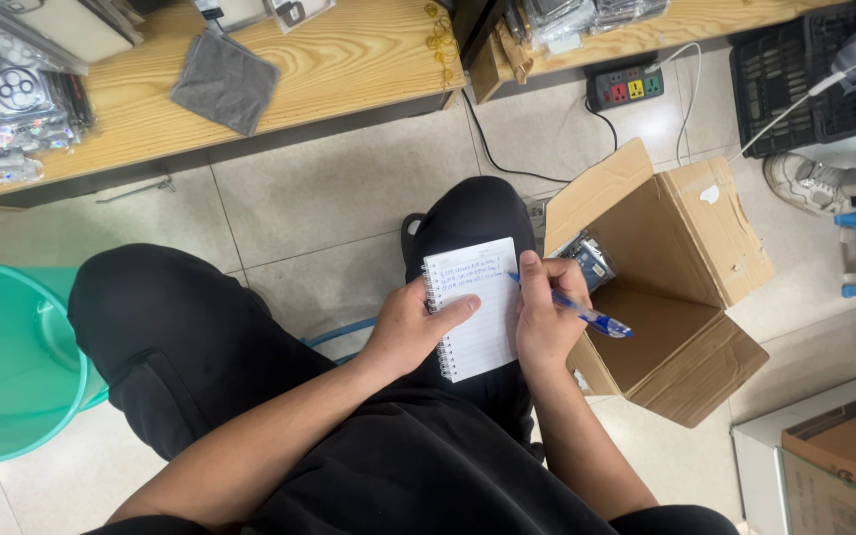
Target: The person sits on a low stool and organizes packaged items, placing them into a cardboard box. They use a pen to write on a notepad, likely recording inventory details, and handle rubber bands and a cloth during the process.
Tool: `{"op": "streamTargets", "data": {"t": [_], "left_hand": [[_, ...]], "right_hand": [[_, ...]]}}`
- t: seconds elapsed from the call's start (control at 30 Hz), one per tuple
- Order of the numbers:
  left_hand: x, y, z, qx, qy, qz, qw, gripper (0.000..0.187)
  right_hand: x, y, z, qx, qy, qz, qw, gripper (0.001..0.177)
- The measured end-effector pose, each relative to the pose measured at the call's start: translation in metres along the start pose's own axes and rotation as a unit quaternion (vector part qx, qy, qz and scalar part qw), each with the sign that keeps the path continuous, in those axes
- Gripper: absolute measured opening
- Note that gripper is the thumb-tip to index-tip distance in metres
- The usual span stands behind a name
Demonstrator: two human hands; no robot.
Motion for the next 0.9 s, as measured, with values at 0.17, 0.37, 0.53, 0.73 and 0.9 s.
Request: {"op": "streamTargets", "data": {"t": [0.17,0.37,0.53,0.73,0.9], "left_hand": [[-0.001,0.002,0.001,0.001,0.001,0.004,1.0,0.049],[0.009,0.0,0.0,-0.021,-0.013,0.052,0.998,0.05],[0.012,-0.014,-0.001,-0.041,-0.016,0.107,0.993,0.05],[0.016,-0.028,0.005,0.103,0.017,0.199,0.974,0.04],[-0.031,-0.075,0.012,0.19,0.043,-0.027,0.98,0.047]], "right_hand": [[0.006,0.0,0.001,-0.028,0.014,-0.052,0.998,0.033],[-0.002,-0.005,-0.011,-0.048,0.01,-0.172,0.984,0.025],[0.05,0.001,-0.031,-0.01,-0.03,-0.134,0.991,0.03],[0.069,0.011,-0.057,0.218,0.042,-0.173,0.96,0.05],[0.111,0.04,-0.052,0.457,0.105,-0.129,0.874,0.034]]}}
Point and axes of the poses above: each hand's wrist, its own z-axis away from the middle knuckle, its own y-axis out of the palm, x = y × z, the point moved 5 cm from there along -z, towards the middle knuckle, and after that the axes turned 4 degrees about -y, right-handed, at the moved point
